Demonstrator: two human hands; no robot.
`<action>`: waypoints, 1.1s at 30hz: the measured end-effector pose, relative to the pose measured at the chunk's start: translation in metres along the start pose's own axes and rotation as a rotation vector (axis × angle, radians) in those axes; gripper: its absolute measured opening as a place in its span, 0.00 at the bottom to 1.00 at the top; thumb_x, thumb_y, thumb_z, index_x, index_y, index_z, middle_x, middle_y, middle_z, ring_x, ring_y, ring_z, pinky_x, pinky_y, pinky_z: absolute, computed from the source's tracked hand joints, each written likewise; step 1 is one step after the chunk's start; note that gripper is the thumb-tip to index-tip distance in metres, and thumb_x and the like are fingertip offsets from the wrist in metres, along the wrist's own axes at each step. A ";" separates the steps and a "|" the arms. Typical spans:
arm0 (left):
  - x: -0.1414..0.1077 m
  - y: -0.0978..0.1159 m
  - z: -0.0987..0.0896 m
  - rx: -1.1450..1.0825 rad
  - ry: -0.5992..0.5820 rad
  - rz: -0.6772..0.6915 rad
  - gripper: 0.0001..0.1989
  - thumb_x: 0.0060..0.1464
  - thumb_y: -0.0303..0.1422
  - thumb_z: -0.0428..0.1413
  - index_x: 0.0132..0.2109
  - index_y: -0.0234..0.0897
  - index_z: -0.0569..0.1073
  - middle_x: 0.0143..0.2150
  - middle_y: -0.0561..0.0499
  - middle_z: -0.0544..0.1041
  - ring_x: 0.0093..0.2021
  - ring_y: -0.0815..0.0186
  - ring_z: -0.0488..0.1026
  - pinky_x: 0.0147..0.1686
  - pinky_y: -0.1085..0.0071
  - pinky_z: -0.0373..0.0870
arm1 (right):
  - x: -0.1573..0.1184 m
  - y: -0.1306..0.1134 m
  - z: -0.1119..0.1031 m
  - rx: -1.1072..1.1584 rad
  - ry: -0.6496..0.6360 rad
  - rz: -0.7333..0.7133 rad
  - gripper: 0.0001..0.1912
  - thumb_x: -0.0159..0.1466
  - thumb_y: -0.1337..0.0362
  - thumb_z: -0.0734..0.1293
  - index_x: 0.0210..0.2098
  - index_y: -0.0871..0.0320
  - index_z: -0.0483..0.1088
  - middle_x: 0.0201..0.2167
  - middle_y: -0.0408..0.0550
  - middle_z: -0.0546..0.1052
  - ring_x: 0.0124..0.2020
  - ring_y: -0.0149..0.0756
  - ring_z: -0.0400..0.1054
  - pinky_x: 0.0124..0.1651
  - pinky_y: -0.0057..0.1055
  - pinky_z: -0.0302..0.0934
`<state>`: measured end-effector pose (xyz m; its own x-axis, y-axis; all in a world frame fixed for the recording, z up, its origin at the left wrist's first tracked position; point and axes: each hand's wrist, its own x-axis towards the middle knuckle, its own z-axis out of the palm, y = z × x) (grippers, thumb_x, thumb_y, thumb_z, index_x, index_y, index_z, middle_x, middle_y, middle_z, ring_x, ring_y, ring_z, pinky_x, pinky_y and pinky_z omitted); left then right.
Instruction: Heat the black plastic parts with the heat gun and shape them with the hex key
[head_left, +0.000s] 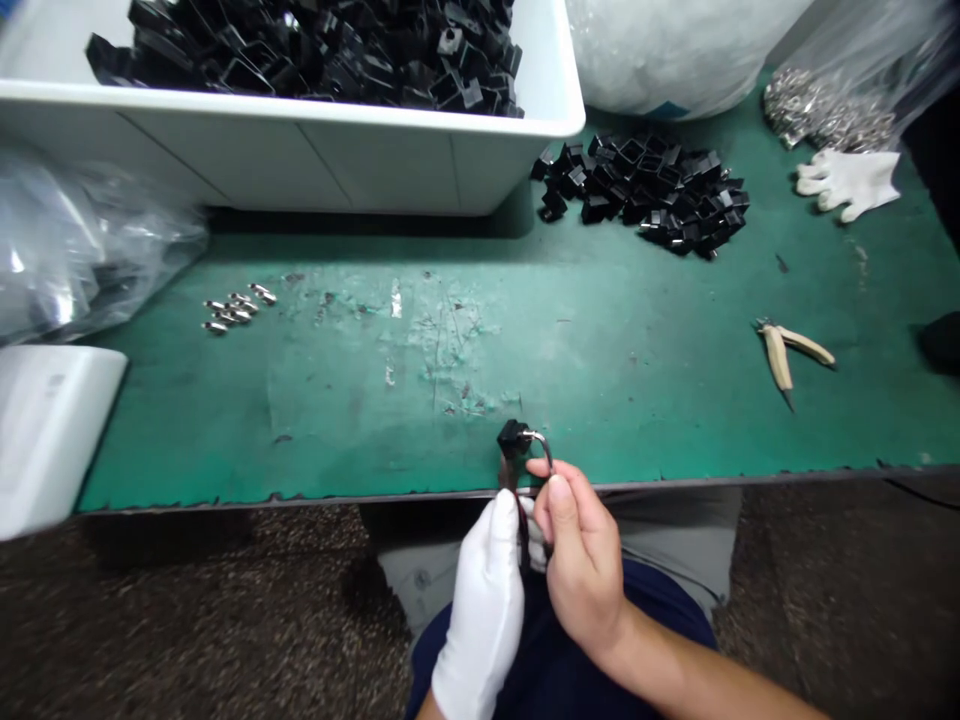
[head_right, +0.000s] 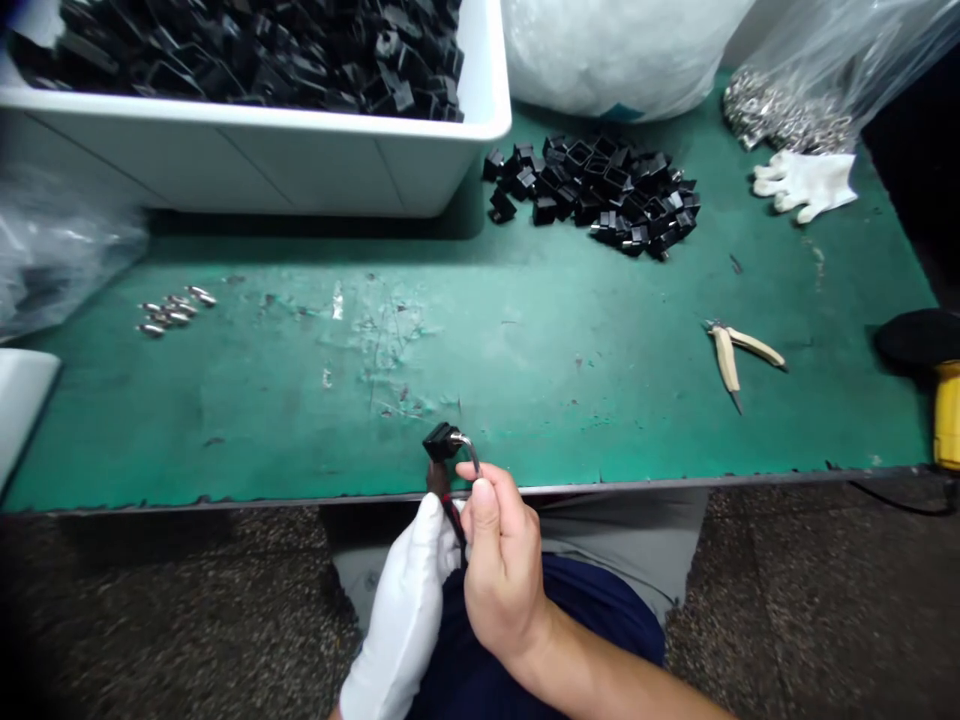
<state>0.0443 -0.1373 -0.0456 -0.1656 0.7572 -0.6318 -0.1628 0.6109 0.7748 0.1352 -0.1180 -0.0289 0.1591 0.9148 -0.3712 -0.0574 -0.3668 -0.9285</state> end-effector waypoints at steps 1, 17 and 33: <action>-0.002 0.002 -0.002 0.010 -0.015 0.005 0.21 0.59 0.50 0.55 0.44 0.37 0.76 0.48 0.43 0.81 0.46 0.58 0.79 0.48 0.64 0.76 | 0.000 -0.005 -0.002 0.030 -0.019 0.013 0.17 0.77 0.56 0.56 0.51 0.55 0.72 0.23 0.37 0.61 0.23 0.28 0.55 0.27 0.26 0.52; -0.009 0.026 -0.023 0.311 -0.110 0.012 0.21 0.61 0.40 0.53 0.57 0.35 0.72 0.53 0.40 0.79 0.52 0.56 0.76 0.56 0.61 0.69 | 0.016 -0.029 -0.025 0.058 -0.214 0.195 0.21 0.74 0.50 0.58 0.50 0.60 0.73 0.21 0.36 0.58 0.21 0.28 0.48 0.23 0.27 0.43; -0.027 0.050 -0.034 0.618 -0.121 -0.030 0.22 0.63 0.39 0.48 0.60 0.37 0.68 0.62 0.39 0.73 0.61 0.54 0.70 0.65 0.54 0.60 | 0.018 -0.021 -0.035 -0.050 -0.208 0.211 0.23 0.73 0.47 0.58 0.50 0.60 0.72 0.21 0.35 0.59 0.21 0.28 0.48 0.22 0.27 0.43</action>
<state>0.0080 -0.1351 0.0092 -0.0528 0.7361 -0.6748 0.4321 0.6260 0.6491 0.1734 -0.0997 -0.0157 -0.0572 0.8306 -0.5539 -0.0188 -0.5556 -0.8312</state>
